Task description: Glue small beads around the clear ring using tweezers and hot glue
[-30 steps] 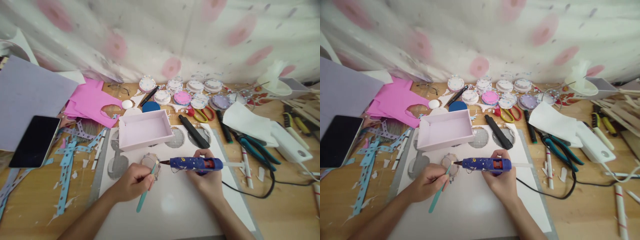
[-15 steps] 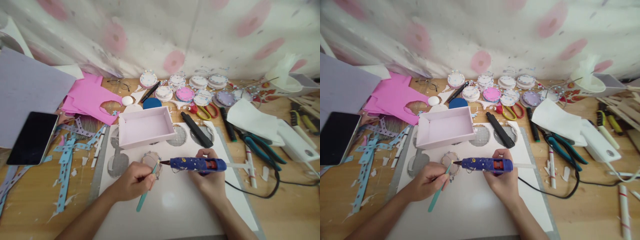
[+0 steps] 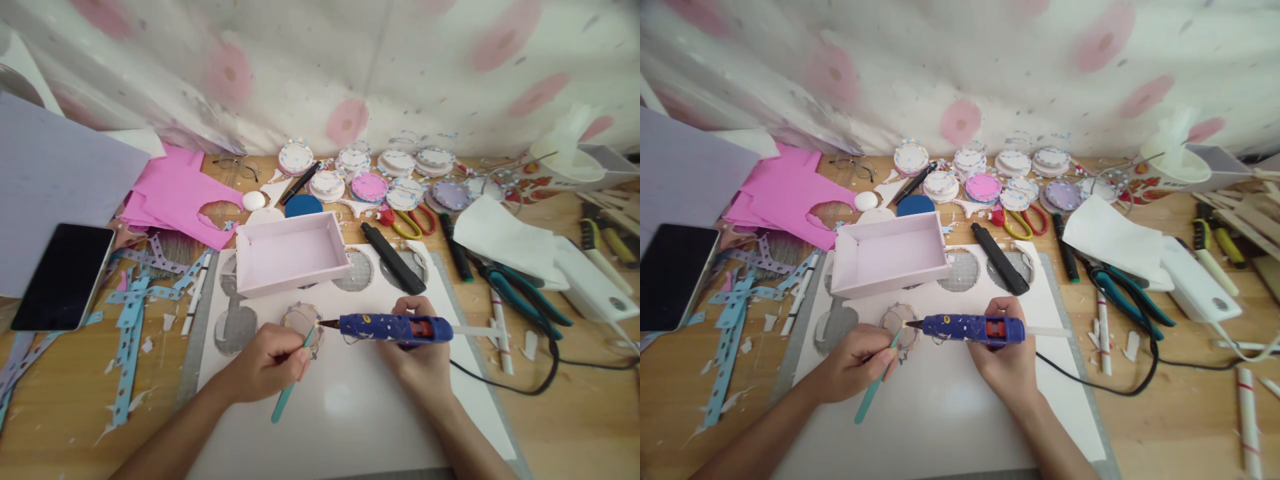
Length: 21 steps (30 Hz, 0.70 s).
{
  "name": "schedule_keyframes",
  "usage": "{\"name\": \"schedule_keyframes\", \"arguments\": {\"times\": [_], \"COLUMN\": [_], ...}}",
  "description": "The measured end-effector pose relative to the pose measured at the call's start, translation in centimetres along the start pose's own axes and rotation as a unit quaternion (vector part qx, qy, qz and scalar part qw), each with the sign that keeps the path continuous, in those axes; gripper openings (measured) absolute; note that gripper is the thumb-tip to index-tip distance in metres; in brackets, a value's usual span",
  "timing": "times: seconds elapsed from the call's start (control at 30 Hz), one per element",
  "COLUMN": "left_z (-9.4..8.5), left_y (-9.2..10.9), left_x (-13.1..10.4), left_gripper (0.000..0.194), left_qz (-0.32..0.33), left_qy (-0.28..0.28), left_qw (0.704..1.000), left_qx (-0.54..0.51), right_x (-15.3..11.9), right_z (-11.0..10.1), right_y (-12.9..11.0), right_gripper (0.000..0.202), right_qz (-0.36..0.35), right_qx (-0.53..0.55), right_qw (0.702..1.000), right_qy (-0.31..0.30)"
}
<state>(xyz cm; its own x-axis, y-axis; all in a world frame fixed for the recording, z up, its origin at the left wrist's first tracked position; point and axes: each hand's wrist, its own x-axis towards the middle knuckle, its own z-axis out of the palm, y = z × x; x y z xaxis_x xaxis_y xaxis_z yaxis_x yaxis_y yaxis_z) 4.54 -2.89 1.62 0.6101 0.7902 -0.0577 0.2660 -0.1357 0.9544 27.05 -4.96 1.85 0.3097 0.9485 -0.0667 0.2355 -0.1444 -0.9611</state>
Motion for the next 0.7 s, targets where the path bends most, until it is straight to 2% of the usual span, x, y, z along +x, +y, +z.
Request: {"name": "schedule_keyframes", "arguments": {"times": [0.2, 0.37, 0.47, 0.6, 0.7], "left_z": [0.0, 0.0, -0.2, -0.6, -1.0], "left_y": [-0.2, 0.1, 0.7, 2.0, 3.2], "left_x": [0.0, 0.1, 0.2, 0.4, 0.7], "left_gripper": [0.036, 0.035, 0.036, 0.036, 0.036], "left_qz": [0.0, -0.003, -0.01, -0.006, 0.009], "left_qy": [0.001, 0.003, 0.002, 0.007, 0.017], "left_qw": [1.0, 1.0, 1.0, 1.0, 1.0], "left_qx": [-0.006, -0.02, -0.016, -0.004, 0.006], "right_x": [0.0, 0.3, 0.8, 1.4, 1.3], "right_z": [0.0, -0.7, -2.3, -5.8, -8.7], "right_y": [0.3, 0.2, 0.5, 2.3, 4.5], "right_gripper": [0.026, 0.024, 0.026, 0.034, 0.038], "right_qz": [-0.033, -0.068, -0.095, -0.132, -0.14], "right_qx": [-0.027, -0.069, -0.105, -0.166, -0.224], "right_qw": [0.999, 0.994, 0.984, 0.956, 0.937], "right_qy": [-0.002, 0.052, 0.107, 0.204, 0.227]}}
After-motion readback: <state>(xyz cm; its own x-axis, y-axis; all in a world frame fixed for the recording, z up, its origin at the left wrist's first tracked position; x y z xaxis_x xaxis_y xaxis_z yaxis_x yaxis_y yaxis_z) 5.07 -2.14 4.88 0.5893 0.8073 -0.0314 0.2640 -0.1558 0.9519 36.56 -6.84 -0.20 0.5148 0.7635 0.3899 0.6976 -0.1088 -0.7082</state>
